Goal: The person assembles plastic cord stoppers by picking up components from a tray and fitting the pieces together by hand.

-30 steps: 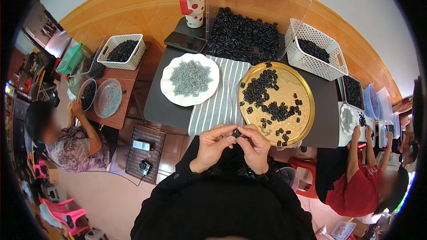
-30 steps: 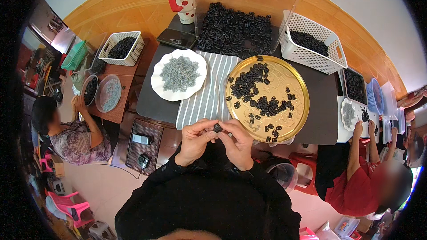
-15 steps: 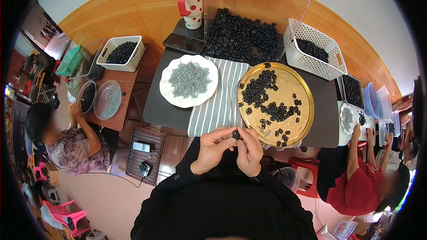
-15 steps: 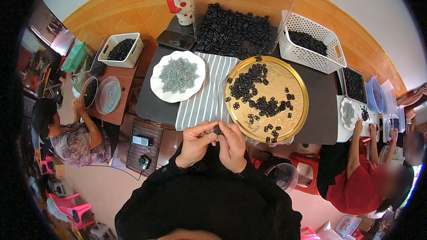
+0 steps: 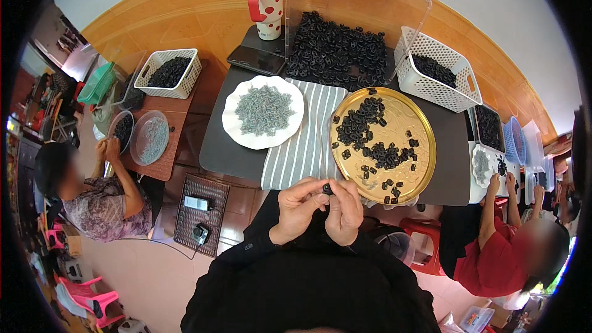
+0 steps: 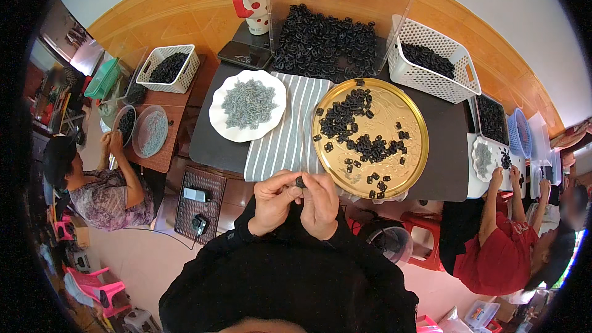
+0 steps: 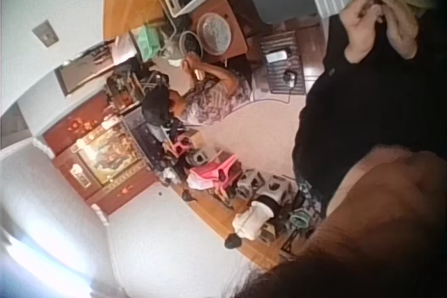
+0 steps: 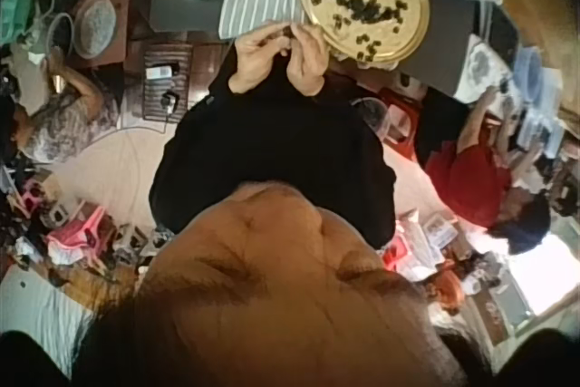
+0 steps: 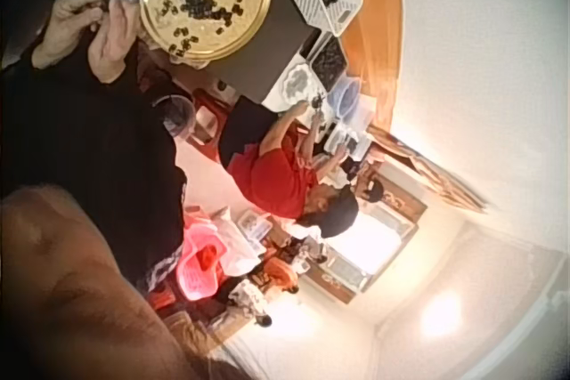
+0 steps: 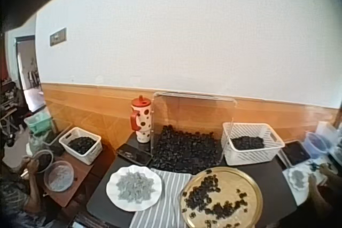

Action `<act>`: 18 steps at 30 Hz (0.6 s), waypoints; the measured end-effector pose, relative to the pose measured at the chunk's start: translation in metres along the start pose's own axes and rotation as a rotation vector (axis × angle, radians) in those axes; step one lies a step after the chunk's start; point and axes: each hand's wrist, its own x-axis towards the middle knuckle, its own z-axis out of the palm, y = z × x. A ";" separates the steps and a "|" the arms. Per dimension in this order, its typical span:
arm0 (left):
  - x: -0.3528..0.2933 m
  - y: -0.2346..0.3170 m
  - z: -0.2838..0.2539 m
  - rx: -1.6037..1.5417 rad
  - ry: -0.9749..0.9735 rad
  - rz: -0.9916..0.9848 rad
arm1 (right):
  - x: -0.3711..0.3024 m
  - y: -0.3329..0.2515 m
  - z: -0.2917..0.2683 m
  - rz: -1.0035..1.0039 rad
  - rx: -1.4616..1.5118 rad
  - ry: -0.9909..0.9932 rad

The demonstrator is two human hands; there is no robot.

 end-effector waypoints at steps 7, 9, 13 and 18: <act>-0.001 -0.001 0.000 0.019 0.011 0.025 | -0.002 0.005 -0.002 -0.009 0.018 -0.021; -0.001 -0.003 -0.001 0.009 0.011 0.028 | -0.003 0.008 -0.003 -0.001 0.025 -0.033; 0.002 -0.003 0.001 -0.033 0.001 0.016 | 0.002 0.006 -0.007 -0.004 0.044 -0.055; 0.004 0.004 -0.002 0.049 -0.027 -0.071 | 0.019 0.008 -0.030 0.235 0.224 -0.196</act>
